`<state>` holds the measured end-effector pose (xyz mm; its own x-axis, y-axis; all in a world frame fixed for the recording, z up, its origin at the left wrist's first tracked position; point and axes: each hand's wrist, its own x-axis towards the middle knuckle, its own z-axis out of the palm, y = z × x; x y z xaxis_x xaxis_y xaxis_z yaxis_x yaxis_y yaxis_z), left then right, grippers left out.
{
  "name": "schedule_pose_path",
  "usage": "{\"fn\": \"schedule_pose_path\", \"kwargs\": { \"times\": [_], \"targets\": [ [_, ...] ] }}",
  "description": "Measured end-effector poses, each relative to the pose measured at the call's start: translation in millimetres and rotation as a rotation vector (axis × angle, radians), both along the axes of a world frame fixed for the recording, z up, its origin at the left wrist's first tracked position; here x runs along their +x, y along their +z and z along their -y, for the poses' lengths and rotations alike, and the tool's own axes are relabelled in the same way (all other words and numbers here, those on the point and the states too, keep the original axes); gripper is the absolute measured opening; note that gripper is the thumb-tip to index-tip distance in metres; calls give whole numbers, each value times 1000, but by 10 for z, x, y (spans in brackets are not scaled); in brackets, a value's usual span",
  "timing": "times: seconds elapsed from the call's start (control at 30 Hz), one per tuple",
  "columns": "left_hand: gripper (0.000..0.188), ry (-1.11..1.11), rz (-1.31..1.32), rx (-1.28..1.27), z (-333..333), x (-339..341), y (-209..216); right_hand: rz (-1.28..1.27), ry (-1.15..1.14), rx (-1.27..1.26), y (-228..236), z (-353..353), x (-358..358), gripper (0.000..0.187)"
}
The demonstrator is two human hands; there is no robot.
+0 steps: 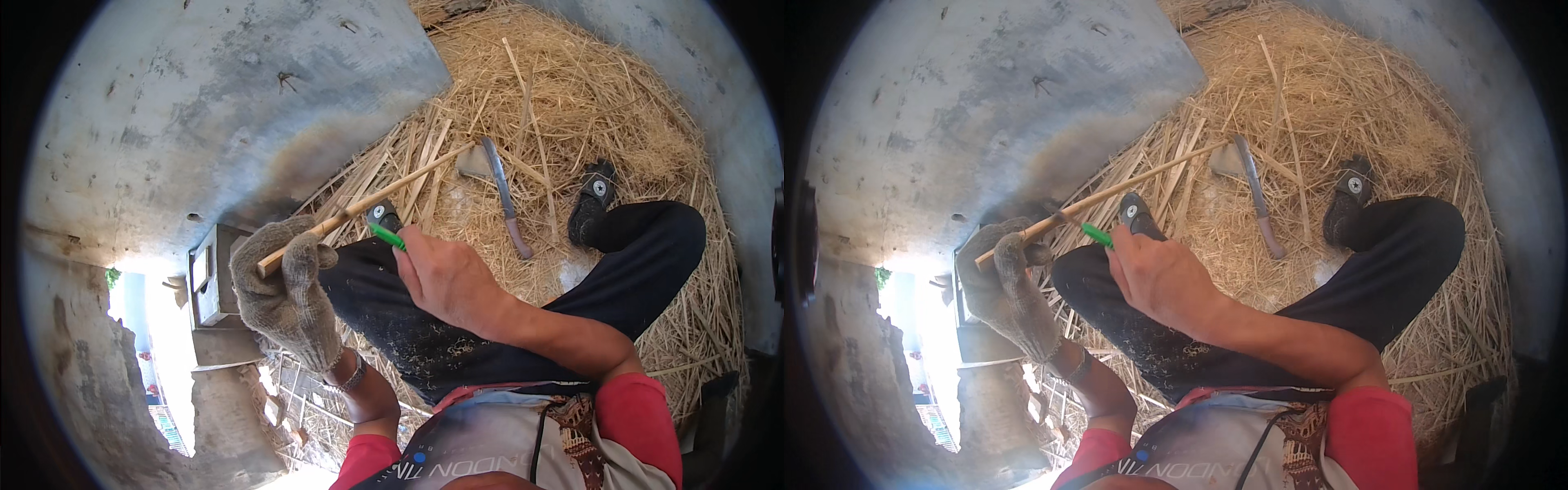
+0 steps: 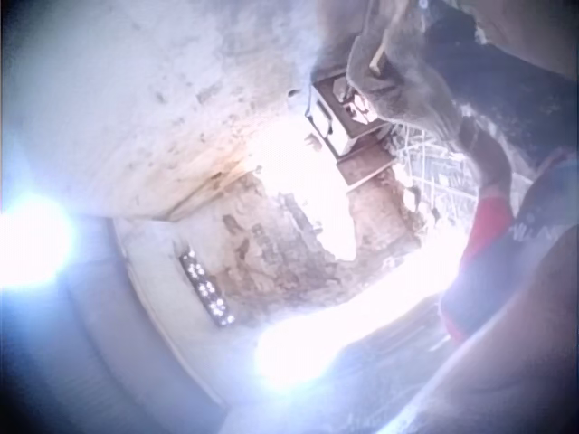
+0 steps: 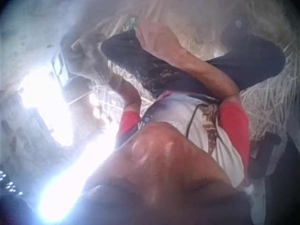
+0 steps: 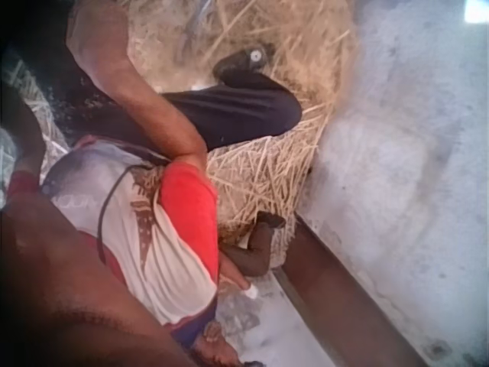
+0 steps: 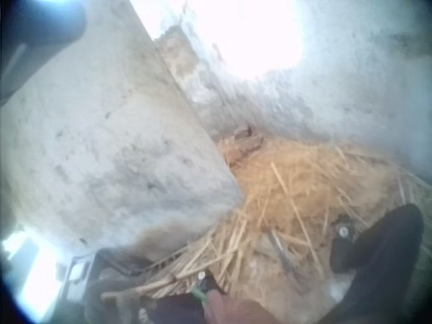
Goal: The person sits cross-legged on a stool and uses a machete to split long bamboo poles into thin strips. They hold the bamboo with a gloved left hand and repeatedly strike it with the machete in their right hand, creating a pile of bamboo strips on the floor.
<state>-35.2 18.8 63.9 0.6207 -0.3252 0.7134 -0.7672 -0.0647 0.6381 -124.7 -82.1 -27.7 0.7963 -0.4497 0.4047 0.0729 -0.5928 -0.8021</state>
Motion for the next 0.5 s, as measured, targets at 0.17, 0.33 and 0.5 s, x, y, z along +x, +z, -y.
{"fn": "schedule_pose_path", "kwargs": {
  "times": [0.17, 0.33, 0.5],
  "targets": [
    [27, 65, -77, 26, 68, -53, 39, -248, -143, -78, -416, 256, 242, 19],
    [27, 112, -54, 17, 76, -44, -35, -218, -27, 47, -253, 322, 193, 17],
    [26, 231, 15, -18, 238, -55, 5, -239, -120, 52, -566, 414, 257, 19]
  ]
}}
